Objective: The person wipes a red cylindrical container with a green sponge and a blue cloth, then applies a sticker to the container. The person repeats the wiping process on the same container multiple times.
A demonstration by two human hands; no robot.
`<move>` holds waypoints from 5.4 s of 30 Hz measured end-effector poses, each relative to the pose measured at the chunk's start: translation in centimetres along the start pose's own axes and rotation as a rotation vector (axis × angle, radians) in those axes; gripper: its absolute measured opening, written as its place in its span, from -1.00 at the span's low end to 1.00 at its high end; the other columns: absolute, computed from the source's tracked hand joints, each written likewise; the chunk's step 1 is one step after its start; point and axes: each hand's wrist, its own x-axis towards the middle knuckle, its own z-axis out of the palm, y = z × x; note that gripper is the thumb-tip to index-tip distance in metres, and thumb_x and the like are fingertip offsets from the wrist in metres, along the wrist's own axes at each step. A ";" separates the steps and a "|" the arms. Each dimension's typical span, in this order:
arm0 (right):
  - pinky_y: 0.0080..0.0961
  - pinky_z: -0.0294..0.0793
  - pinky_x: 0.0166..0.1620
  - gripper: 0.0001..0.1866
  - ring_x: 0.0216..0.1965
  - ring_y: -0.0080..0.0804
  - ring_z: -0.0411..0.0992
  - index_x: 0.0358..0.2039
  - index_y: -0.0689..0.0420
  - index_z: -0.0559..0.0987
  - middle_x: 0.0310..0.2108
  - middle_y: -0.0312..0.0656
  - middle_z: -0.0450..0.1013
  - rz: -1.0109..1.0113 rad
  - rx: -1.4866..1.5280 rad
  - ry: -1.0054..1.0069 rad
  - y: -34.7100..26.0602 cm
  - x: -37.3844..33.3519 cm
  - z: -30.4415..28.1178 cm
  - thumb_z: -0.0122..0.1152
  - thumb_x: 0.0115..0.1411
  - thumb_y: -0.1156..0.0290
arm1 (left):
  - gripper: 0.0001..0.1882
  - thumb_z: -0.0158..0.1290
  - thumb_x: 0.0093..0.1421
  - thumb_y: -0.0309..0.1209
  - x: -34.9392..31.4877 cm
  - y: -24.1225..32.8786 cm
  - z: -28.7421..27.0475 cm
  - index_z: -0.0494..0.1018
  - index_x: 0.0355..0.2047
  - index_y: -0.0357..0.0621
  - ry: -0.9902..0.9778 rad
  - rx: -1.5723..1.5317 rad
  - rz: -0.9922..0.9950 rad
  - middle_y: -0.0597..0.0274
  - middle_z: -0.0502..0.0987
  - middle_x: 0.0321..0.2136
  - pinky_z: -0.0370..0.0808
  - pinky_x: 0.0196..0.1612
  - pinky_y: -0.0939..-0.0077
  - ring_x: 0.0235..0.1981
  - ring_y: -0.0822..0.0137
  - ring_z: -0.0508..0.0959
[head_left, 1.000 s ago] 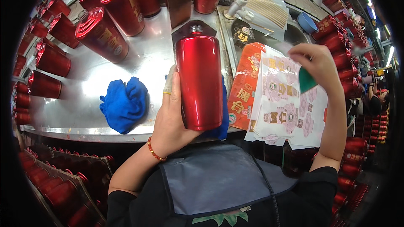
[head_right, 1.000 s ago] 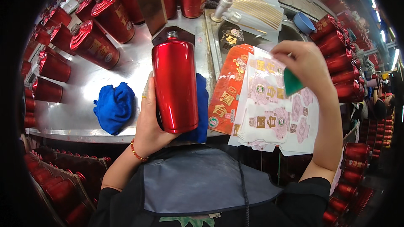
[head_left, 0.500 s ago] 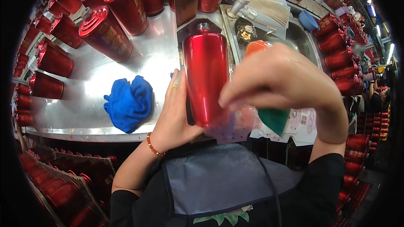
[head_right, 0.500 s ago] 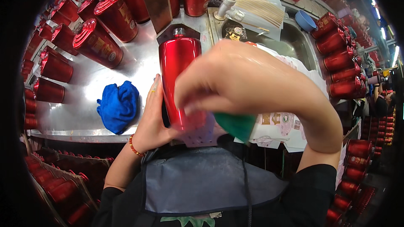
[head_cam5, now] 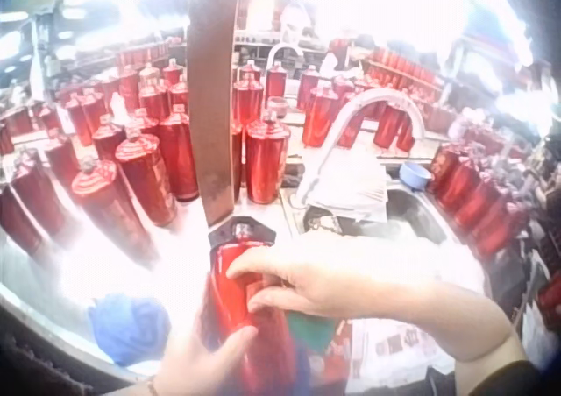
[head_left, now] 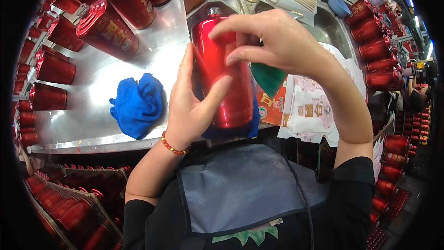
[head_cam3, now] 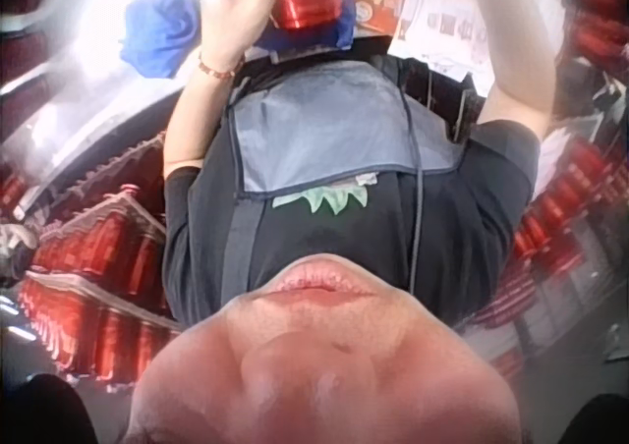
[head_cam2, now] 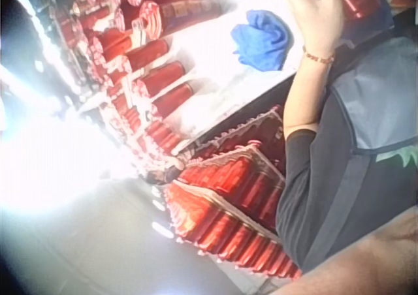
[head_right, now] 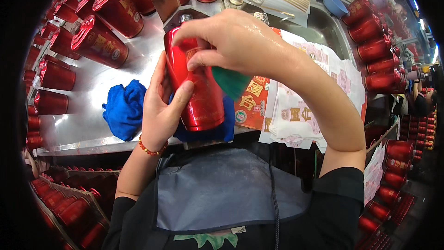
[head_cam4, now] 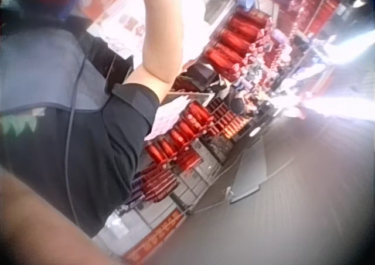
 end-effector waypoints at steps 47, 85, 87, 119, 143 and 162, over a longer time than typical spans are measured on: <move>-0.63 0.50 -0.17 -0.07 -0.25 -0.62 0.47 0.38 0.27 0.22 0.15 -0.03 0.35 0.666 1.271 0.219 -1.9 -9.0 7.5 0.55 0.07 0.38 | -0.18 0.05 0.40 -0.36 0.4 0.0 -1.2 -0.17 0.48 -0.28 -0.177 -0.203 -0.103 -0.03 0.22 0.35 0.25 0.37 0.27 0.34 0.20 0.30; -0.69 0.45 -0.25 -0.02 -0.33 -0.68 0.42 0.41 0.30 0.15 0.16 -0.12 0.28 0.745 1.299 0.153 -2.0 -8.5 6.6 0.53 0.06 0.49 | -0.13 -0.01 0.34 -0.52 0.0 0.0 -0.9 -0.28 0.49 -0.33 -0.168 -0.210 -0.143 -0.04 0.07 0.42 0.10 0.42 0.29 0.42 0.20 0.15; -0.69 0.46 -0.25 -0.01 -0.32 -0.68 0.43 0.42 0.30 0.14 0.17 -0.11 0.27 0.747 1.311 0.155 -2.0 -8.5 6.6 0.53 0.06 0.49 | -0.16 0.00 0.35 -0.52 0.1 0.1 -1.0 -0.24 0.48 -0.34 -0.159 -0.222 -0.147 -0.04 0.11 0.40 0.13 0.41 0.30 0.40 0.21 0.19; -0.71 0.44 -0.31 -0.06 -0.40 -0.74 0.42 0.39 0.28 0.20 0.16 -0.05 0.37 0.757 1.270 0.208 -3.0 -8.2 6.3 0.54 0.09 0.40 | -0.30 0.09 0.39 -0.35 2.6 1.7 -0.7 0.06 0.40 -0.38 -0.055 -0.203 -0.152 0.01 0.36 0.23 0.30 0.30 0.38 0.25 0.28 0.38; -0.72 0.42 -0.33 -0.13 -0.40 -0.73 0.43 0.35 0.34 0.25 0.10 -0.11 0.40 0.710 1.227 0.225 -2.4 -8.8 7.2 0.52 0.12 0.35 | -0.29 -0.04 0.48 -0.19 -0.7 -0.4 -1.3 -0.01 0.45 -0.32 -0.143 -0.320 -0.183 0.04 0.30 0.31 0.28 0.33 0.36 0.30 0.28 0.33; -0.68 0.50 -0.17 -0.17 -0.25 -0.63 0.51 0.34 0.35 0.26 0.13 -0.07 0.38 0.714 1.250 0.207 -2.3 -8.9 7.1 0.48 0.17 0.35 | -0.29 -0.03 0.47 -0.19 0.1 -0.3 -1.7 -0.02 0.45 -0.29 -0.123 -0.287 -0.140 0.06 0.30 0.31 0.26 0.35 0.35 0.30 0.29 0.34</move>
